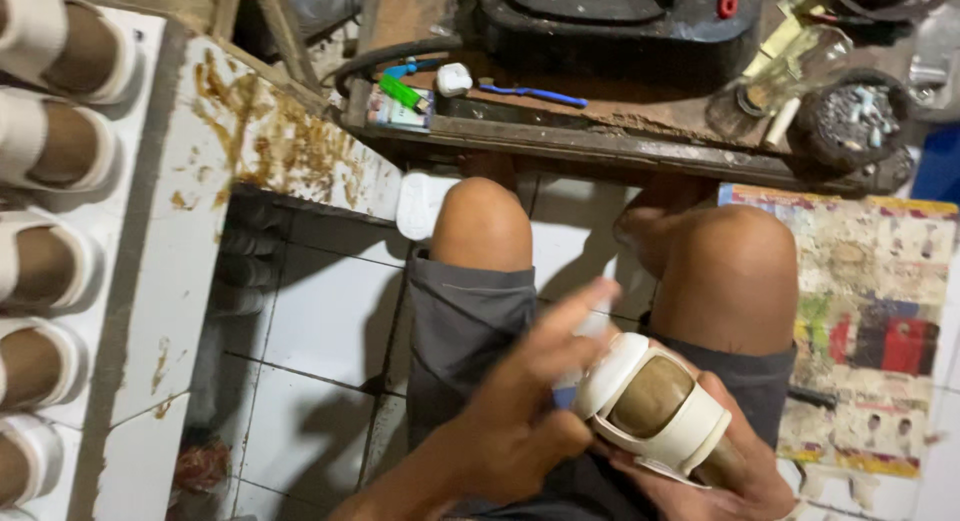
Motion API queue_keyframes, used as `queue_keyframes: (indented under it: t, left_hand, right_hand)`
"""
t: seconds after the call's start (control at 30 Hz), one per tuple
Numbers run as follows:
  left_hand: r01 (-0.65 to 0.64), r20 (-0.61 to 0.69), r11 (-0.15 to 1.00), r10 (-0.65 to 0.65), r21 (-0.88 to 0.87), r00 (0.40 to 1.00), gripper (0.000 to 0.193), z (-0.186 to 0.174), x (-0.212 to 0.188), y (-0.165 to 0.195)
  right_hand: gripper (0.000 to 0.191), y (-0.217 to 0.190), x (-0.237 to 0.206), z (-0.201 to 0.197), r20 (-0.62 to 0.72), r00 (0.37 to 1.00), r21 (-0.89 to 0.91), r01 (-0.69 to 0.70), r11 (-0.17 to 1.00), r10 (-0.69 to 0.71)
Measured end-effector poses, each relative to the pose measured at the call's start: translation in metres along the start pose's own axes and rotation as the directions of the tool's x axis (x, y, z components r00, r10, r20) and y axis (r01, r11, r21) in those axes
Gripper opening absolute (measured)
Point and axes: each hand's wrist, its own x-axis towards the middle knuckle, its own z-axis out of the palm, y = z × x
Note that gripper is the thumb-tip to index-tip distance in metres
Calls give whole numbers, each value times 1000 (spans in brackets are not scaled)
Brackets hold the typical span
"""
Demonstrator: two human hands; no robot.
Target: The person trims excess material from the edges of white sandals using a knife. They repeatedly heat the sole on a gas stove and press it with a white plastic mold to shape the material, then trim again. Finished sandals are placed on a nearby shelf.
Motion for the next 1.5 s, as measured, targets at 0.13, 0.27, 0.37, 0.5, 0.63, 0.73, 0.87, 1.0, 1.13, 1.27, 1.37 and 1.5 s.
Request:
queue_keyframes:
  t: [0.13,0.27,0.37,0.5,0.63,0.73,0.87,1.0,1.13,1.27,1.37,1.5]
  left_hand:
    - [606,132,736,-597,-300,791,58,-11,10,-3]
    - [774,523,419,-573,-475,631,59,-14,5,-3]
    - [723,543,456,-477,-520,691,75,-9,-3,-6]
    - [712,534,384,-477,-588,698,84,2,-14,-16]
    - [674,533,370,-419,-639,736,96,29,-35,-30]
    - [674,551,341,-395,-655,735,84,51,-56,-40]
    - [594,371,306,-549,-744,749,69,70,-80,-49]
    - [585,193,507,-628,-634,754,58,75,-92,-53]
    - [545,57,526,-683,-653,728,51,78,-97,-54]
    - [577,-39,543,-748,-611,663,46,76,-101,-50]
    - [536,-78,623,-690,-570,719,47,75,-101,-46]
    - [556,-76,644,-686,-525,723,50,75,-98,-41]
  right_hand:
    - [55,-35,33,-2,623,561,-393,827,402,-545]
    - [41,-65,50,-26,922,230,-230,972,37,-311]
    - [46,-65,38,-51,979,115,-143,976,-165,-168]
    - [58,-53,19,-80,655,683,-667,724,178,-323]
    - [61,-43,-1,-99,207,978,-250,48,967,5]
    - [54,-28,-19,-96,279,956,-278,-15,961,95]
    - [51,-8,-37,-73,295,936,-442,-43,896,191]
    - [58,-3,-37,-45,137,968,-427,-132,894,208]
    - [55,-3,-33,-30,84,970,-439,-170,882,229]
    - [53,-5,-33,-26,104,975,-478,-122,870,194]
    - [54,-7,-35,-25,78,978,-551,-118,826,192]
    - [54,-11,-37,-20,61,979,-593,-122,796,196]
